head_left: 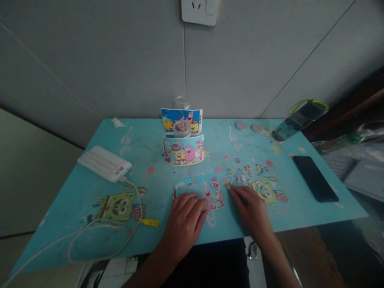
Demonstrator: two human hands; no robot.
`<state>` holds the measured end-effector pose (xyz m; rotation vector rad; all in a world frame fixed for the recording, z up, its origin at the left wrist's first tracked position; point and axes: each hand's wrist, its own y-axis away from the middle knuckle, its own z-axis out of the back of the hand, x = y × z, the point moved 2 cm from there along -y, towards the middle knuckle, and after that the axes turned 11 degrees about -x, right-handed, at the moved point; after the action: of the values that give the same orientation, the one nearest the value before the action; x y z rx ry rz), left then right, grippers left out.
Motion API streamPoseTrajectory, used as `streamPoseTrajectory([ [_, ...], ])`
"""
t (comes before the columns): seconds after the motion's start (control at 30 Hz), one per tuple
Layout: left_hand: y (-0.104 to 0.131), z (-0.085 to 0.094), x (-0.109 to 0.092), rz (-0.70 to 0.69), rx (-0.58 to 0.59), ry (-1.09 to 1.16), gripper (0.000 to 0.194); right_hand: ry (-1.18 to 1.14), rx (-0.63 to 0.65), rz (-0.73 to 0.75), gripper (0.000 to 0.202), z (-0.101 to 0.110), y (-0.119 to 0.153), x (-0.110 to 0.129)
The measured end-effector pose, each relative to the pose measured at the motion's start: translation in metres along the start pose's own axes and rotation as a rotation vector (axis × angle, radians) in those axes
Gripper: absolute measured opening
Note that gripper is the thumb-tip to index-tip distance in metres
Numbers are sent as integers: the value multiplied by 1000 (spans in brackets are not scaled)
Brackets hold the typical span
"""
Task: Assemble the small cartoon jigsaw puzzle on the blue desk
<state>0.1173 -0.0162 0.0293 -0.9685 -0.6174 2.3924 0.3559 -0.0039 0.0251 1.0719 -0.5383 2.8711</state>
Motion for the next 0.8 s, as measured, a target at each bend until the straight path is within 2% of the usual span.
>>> streamPoseTrajectory([
  [0.57, 0, -1, -1, 20, 8, 5, 20, 223, -56, 48, 32, -4, 1, -1],
  [0.8, 0, -1, 0, 0, 8, -4, 22, 202, -94, 71, 28, -8, 2, 4],
])
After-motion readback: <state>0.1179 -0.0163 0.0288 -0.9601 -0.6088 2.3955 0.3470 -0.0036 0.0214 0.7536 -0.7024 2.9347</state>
